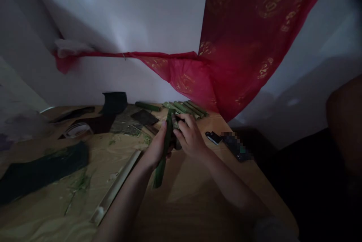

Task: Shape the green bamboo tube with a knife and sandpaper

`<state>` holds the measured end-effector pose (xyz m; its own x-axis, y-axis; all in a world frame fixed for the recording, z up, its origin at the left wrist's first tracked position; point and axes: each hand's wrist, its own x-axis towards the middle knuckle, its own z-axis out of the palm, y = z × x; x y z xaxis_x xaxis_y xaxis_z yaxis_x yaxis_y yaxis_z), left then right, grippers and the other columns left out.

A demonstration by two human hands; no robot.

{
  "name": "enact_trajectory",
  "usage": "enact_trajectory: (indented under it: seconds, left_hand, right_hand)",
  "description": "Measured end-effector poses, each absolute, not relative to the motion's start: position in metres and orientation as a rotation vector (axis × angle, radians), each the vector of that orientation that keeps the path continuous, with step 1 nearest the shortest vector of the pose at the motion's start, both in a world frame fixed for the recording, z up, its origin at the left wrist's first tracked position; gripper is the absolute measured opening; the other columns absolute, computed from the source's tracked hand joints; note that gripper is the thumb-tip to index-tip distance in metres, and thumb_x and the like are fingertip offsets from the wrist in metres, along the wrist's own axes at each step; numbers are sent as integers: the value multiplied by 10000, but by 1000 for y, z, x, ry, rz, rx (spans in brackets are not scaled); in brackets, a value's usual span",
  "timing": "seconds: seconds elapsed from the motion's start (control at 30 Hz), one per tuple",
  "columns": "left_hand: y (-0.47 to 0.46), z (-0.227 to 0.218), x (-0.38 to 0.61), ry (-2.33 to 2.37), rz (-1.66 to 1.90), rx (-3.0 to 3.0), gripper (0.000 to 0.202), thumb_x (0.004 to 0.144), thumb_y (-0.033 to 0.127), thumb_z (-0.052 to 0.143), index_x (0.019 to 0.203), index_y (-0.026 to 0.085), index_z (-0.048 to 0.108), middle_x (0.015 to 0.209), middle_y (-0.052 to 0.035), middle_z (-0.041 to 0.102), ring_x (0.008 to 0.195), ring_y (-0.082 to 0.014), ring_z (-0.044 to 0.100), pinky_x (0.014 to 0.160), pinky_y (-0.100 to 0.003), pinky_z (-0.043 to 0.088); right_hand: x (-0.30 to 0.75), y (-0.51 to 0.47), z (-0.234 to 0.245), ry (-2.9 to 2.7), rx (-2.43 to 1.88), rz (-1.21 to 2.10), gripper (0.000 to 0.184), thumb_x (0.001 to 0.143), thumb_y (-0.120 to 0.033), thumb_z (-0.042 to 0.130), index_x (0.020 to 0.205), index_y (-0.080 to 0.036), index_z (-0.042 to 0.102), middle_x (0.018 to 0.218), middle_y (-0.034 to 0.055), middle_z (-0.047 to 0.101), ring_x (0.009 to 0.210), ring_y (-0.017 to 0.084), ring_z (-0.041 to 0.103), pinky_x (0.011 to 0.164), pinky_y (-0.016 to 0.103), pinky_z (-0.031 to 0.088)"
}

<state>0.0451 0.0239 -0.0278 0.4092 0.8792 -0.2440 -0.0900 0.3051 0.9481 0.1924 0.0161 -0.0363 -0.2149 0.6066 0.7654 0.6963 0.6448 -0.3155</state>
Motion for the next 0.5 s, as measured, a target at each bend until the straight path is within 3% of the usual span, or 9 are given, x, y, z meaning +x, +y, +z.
enact_trajectory:
  seconds: [0.27,0.5]
  left_hand:
    - [17,-21,41,859,784,1074,680,761,871,391,712,198,471,534,58,402,341,-51,270,280,-187,260]
    - [16,-24,38,905,724,1312,650,856,815,292,656,216,446,475,30,439,325,-90,377,306,-224,317]
  right_hand:
    - [189,11,-37,-1925,-1065,-333,257,1005,-270,437,869,-217,648,1012,72,598,955,224,508,852,380,386]
    - [192,9,-30,-2001,-1246,-528,269,1014,-279,452,838,-220,646,859,44,627,856,211,482,783,361,302]
